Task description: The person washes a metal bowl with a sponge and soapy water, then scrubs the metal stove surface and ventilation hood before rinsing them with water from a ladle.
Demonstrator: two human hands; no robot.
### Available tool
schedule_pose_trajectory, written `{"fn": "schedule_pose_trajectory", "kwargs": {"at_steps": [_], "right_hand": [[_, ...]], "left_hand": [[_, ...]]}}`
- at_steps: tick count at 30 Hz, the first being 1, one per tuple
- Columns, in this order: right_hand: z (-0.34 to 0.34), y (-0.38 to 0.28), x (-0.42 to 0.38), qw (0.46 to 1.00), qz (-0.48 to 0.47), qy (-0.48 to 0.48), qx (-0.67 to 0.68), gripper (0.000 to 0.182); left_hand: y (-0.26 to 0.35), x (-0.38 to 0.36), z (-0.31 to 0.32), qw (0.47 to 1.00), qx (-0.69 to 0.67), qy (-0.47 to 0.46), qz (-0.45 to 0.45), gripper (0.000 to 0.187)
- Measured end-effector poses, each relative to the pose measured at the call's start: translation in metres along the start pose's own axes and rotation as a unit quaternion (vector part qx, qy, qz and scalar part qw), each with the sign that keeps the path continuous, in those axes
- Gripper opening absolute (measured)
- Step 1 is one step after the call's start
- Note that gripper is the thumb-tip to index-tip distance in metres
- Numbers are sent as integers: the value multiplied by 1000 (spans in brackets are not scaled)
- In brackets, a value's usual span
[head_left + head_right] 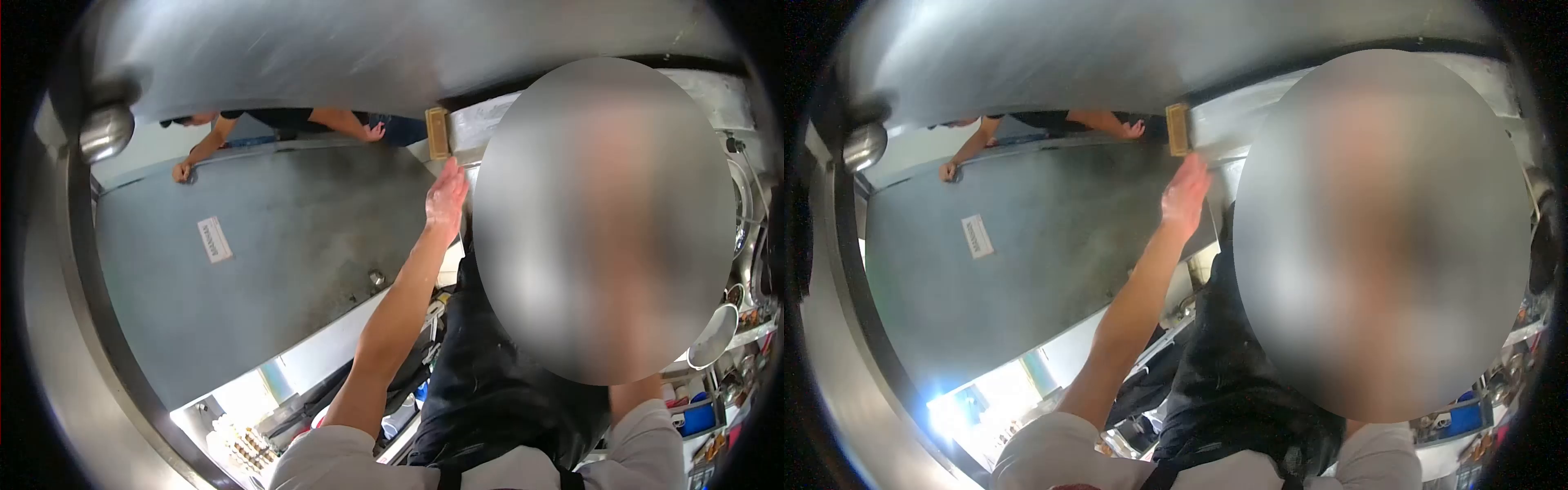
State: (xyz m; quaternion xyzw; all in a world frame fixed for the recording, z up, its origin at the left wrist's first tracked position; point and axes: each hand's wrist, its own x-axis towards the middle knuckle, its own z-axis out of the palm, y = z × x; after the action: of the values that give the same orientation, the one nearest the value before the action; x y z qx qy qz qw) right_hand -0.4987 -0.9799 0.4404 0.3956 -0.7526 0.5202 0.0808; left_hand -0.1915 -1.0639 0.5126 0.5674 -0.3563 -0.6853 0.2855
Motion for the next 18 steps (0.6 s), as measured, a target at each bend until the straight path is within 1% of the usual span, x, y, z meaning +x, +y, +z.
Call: {"fn": "schedule_pose_trajectory", "kwargs": {"at_steps": [1,2,3,4,5,6,7,8,9,10,11,12,13,14,15,16,18], "right_hand": [[25,-39,-20,996,-18,-27,77,29],[50,-67,-44,993,-4,-80,90,26],[77,-94,-67,986,12,-133,100,25],[66,-121,-51,949,9,-313,-33,27],[62,-109,-55,963,-72,-259,-38,30],[49,-86,-47,964,-127,-224,-61,32],[25,-59,-31,980,-107,-156,-54,34],[-4,-24,-5,977,-83,-166,-101,34],[-31,16,14,981,-89,-65,-161,35],[-61,50,42,985,-8,-68,-159,36],[-85,88,70,988,8,17,-155,35],[-111,121,93,970,-30,108,-218,32],[-127,159,111,970,23,139,-199,29],[-142,184,125,964,59,146,-215,31],[-147,196,130,958,96,130,-238,33],[-139,194,122,953,124,105,-256,35],[-92,155,79,946,110,74,-296,40]], "left_hand": [[0,-6,0,998,59,4,4,58],[9,-15,7,954,298,27,24,52],[16,-29,14,870,485,38,85,47],[14,-32,22,827,523,39,206,48],[17,-36,39,819,491,14,297,50],[24,-33,62,807,469,-27,357,52],[29,-26,85,792,466,-64,390,55],[26,-13,111,751,506,-95,414,54],[22,-1,132,702,548,-105,443,53],[8,26,138,675,578,-121,443,54],[-7,54,142,641,614,-130,442,55],[-14,62,150,539,654,-95,522,56],[-15,64,157,538,660,-85,518,56],[-14,59,165,526,675,-76,512,56],[-14,58,170,512,690,-71,507,56],[-13,59,170,503,691,-76,514,56],[-18,60,168,497,689,-65,523,56]]}}
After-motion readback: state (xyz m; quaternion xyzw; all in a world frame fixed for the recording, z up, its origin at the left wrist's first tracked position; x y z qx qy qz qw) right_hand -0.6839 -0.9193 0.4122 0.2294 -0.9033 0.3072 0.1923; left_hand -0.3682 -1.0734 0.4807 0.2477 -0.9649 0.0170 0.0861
